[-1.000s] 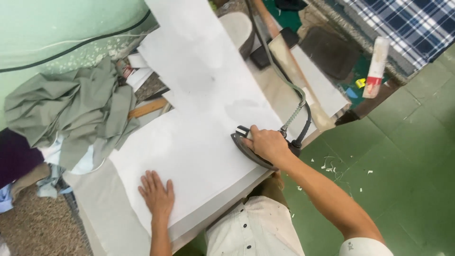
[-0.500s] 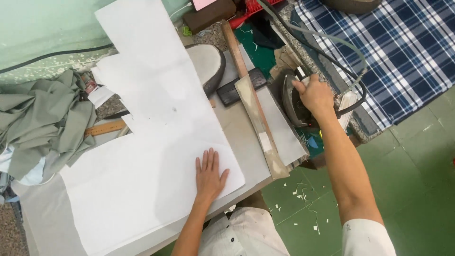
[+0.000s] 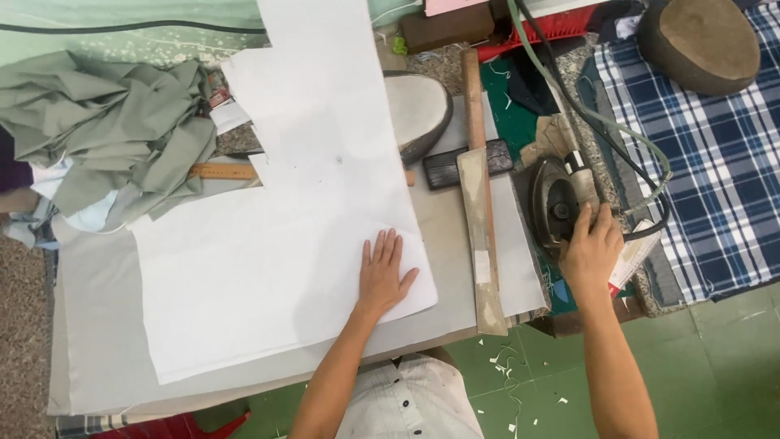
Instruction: The person irons a large white sheet of paper, then uses a ruler and pencil to draw straight lines on it. They then use scissors to cut along the drawn lines, separating a strip from the main sheet.
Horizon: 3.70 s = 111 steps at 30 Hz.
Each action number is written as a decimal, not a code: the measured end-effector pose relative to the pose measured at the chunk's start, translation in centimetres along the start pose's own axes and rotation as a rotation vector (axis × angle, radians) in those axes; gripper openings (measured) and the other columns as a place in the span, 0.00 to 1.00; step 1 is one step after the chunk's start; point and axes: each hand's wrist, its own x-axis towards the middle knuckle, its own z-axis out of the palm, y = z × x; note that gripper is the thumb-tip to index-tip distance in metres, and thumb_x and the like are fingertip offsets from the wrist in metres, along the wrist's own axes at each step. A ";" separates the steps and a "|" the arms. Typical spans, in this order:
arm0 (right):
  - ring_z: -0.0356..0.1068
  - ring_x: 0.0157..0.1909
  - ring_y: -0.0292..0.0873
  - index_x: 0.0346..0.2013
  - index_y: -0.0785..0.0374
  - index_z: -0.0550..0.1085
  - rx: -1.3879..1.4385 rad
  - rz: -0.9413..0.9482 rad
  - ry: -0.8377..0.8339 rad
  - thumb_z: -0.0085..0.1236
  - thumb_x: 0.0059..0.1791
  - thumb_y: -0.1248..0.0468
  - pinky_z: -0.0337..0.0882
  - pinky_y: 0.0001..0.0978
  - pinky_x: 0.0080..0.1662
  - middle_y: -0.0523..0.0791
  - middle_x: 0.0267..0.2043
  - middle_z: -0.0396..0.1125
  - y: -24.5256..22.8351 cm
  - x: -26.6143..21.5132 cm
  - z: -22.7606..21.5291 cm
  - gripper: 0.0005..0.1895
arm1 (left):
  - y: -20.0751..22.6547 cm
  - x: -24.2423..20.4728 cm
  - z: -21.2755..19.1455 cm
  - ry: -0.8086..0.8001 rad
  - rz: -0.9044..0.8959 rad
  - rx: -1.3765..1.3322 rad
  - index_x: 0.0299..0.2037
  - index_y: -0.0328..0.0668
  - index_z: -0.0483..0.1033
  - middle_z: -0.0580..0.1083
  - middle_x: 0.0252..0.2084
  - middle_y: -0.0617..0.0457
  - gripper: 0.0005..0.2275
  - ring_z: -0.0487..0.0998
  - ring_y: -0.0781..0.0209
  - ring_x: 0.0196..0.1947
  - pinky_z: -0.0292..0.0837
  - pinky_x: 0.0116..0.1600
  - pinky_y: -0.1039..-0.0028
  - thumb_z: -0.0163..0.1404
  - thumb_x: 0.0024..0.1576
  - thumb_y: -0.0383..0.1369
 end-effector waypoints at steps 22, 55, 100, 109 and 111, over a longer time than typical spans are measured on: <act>0.78 0.54 0.52 0.63 0.71 0.76 -0.001 -0.226 0.344 0.52 0.50 0.70 0.74 0.37 0.54 0.57 0.58 0.75 -24.6 -5.6 0.4 0.25 | -22.1 -20.0 -2.5 0.257 -0.238 -0.123 0.73 0.37 0.50 0.48 0.76 0.35 0.31 0.44 0.40 0.77 0.29 0.77 0.47 0.39 0.66 0.48; 0.71 0.30 0.42 0.45 0.45 0.82 0.587 -0.821 -0.040 0.54 0.52 0.63 0.71 0.33 0.38 0.43 0.29 0.71 -38.9 -4.2 -3.7 0.11 | -19.2 -19.0 -0.5 0.175 -0.212 0.129 0.72 0.51 0.57 0.51 0.77 0.47 0.28 0.45 0.46 0.77 0.33 0.74 0.42 0.35 0.64 0.54; 0.64 0.70 0.46 0.65 0.65 0.66 0.402 -0.361 -0.004 0.53 0.50 0.47 0.61 0.43 0.72 0.47 0.67 0.67 -26.9 -15.0 0.3 0.34 | -24.1 -25.5 -0.3 0.240 -0.026 0.130 0.69 0.54 0.64 0.56 0.75 0.46 0.25 0.52 0.48 0.75 0.43 0.73 0.44 0.38 0.64 0.51; 0.61 0.73 0.44 0.66 0.65 0.64 0.314 -0.401 0.000 0.48 0.53 0.45 0.57 0.40 0.75 0.46 0.70 0.65 -26.3 -15.4 1.2 0.35 | -23.4 -26.2 -0.3 0.387 -0.017 0.053 0.67 0.49 0.68 0.60 0.73 0.44 0.25 0.56 0.46 0.74 0.46 0.73 0.42 0.44 0.62 0.50; 0.59 0.75 0.43 0.67 0.66 0.65 0.294 -0.362 -0.087 0.44 0.54 0.42 0.52 0.38 0.77 0.47 0.71 0.65 -26.3 -15.7 0.6 0.36 | -23.2 -26.3 -0.4 0.402 -0.003 0.086 0.67 0.48 0.68 0.60 0.73 0.44 0.26 0.56 0.45 0.74 0.47 0.72 0.42 0.44 0.62 0.50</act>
